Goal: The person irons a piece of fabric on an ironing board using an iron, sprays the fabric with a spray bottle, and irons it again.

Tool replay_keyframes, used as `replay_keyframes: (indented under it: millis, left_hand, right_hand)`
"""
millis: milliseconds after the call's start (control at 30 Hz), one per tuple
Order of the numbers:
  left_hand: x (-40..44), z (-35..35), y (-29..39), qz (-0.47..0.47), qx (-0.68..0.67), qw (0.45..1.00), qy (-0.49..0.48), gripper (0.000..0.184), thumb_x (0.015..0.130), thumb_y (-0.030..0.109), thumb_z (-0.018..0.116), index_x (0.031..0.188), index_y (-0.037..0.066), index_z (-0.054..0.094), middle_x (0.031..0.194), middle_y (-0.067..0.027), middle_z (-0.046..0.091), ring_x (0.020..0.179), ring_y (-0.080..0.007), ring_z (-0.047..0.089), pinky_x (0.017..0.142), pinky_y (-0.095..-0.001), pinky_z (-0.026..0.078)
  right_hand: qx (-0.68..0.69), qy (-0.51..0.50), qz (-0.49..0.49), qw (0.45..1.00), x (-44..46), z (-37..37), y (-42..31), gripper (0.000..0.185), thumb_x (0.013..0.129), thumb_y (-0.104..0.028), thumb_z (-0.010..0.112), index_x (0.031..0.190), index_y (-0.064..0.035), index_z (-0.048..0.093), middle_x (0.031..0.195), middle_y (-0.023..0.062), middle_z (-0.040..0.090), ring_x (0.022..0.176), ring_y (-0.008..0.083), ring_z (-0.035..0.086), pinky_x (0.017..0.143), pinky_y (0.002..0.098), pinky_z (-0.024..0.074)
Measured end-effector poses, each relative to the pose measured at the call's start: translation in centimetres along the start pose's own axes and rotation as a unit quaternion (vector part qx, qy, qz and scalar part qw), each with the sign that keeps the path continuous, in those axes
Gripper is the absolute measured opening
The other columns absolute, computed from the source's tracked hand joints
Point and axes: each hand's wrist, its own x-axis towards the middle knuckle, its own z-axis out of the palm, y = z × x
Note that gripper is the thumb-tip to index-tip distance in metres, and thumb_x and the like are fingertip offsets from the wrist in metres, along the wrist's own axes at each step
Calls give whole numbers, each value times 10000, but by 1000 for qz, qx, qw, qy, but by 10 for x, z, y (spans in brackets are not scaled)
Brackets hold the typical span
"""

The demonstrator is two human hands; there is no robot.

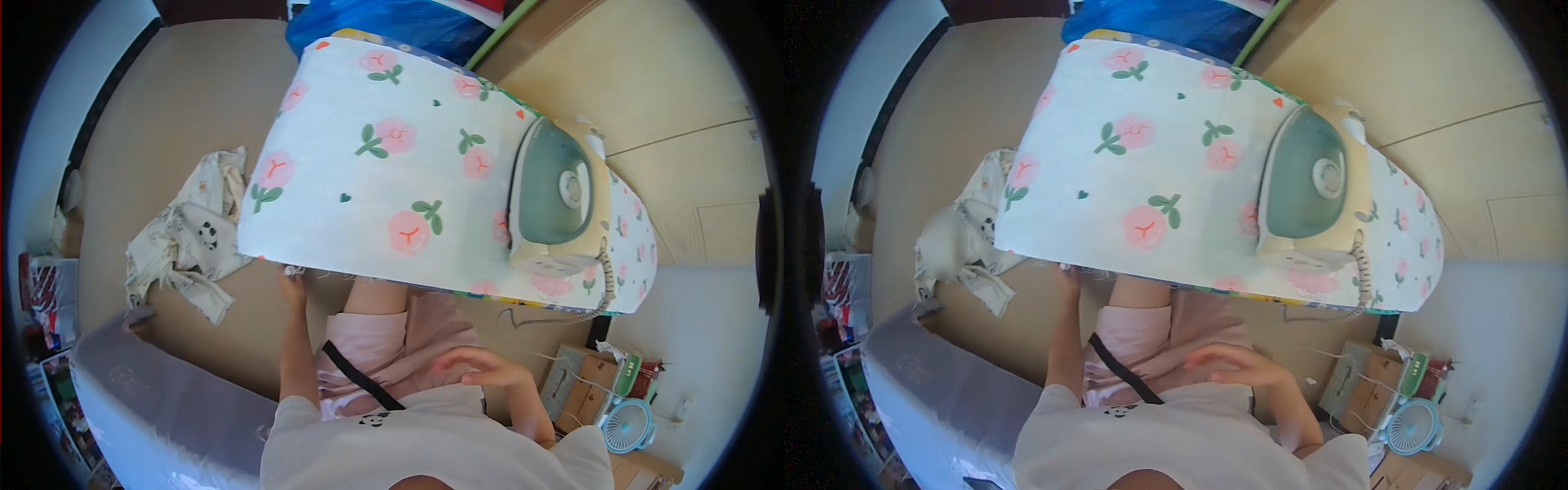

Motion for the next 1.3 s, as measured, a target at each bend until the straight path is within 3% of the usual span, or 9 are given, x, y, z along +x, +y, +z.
replay_keyframes:
  millis: [100,167,333,600,833,933,1067,1133,1300]
  left_hand:
    - [3,-10,16,-191,-247,949,-44,261,860,35,527,1107,-28,470,1037,-125,528,1005,-182,519,850,-288,433]
    - [8,-28,42,-193,-207,959,-21,316,871,65,532,1152,-21,418,1050,-137,536,1006,-189,525,874,-294,419]
    - [9,-121,151,-138,-355,925,10,403,928,148,440,1277,31,277,1067,-148,516,992,-190,512,889,-342,386]
    - [-13,-206,261,139,-396,902,-101,492,951,256,381,1353,58,176,984,-162,532,872,-234,550,785,-367,446]
    - [-29,-205,306,163,-446,880,10,619,899,148,464,1401,107,104,973,-163,523,843,-226,554,765,-369,453]
    - [-33,-201,312,176,-358,917,-10,767,782,-53,557,1396,116,130,915,-141,529,793,-216,561,797,-358,463]
    - [-22,-208,325,208,-258,941,-72,663,789,-44,554,1361,111,259,856,-129,551,727,-199,575,706,-324,486]
    - [-8,-216,358,262,-63,963,18,524,791,-17,562,1277,94,400,794,-124,561,640,-220,587,569,-317,471]
    - [27,-236,424,267,181,945,-61,412,812,52,558,1212,64,459,977,-203,605,752,-348,616,624,-369,482]
  right_hand:
    - [-2,1,6,1000,5,0,6,411,868,-171,557,1228,0,455,1200,112,517,1150,218,467,979,354,334]
    - [-29,-7,13,999,8,-2,8,401,868,-163,559,1224,-6,460,1198,108,519,1149,213,468,973,350,343]
    - [-9,-21,78,997,39,2,14,385,858,-136,576,1212,-23,475,1195,103,523,1135,193,474,952,331,370]
    - [-159,-14,-85,983,157,43,-3,619,818,-123,630,1329,-6,302,1296,132,422,1114,202,480,915,321,405]
    - [-130,-11,-225,965,186,70,2,668,775,-180,692,1300,23,333,1182,157,499,970,207,559,777,300,472]
    - [-137,-5,-235,962,181,65,14,652,773,-181,692,1284,37,351,1135,153,528,928,201,570,764,291,469]
    - [-68,-7,-272,960,177,65,30,595,807,-183,653,1290,6,361,1132,131,542,916,189,570,782,303,458]
    - [-31,-2,-277,960,182,62,49,569,824,-182,633,1293,-7,361,1140,118,542,919,179,568,787,304,454]
    - [-238,34,-256,936,187,51,77,431,897,-128,507,1292,-45,356,1049,122,600,908,201,609,760,311,480]
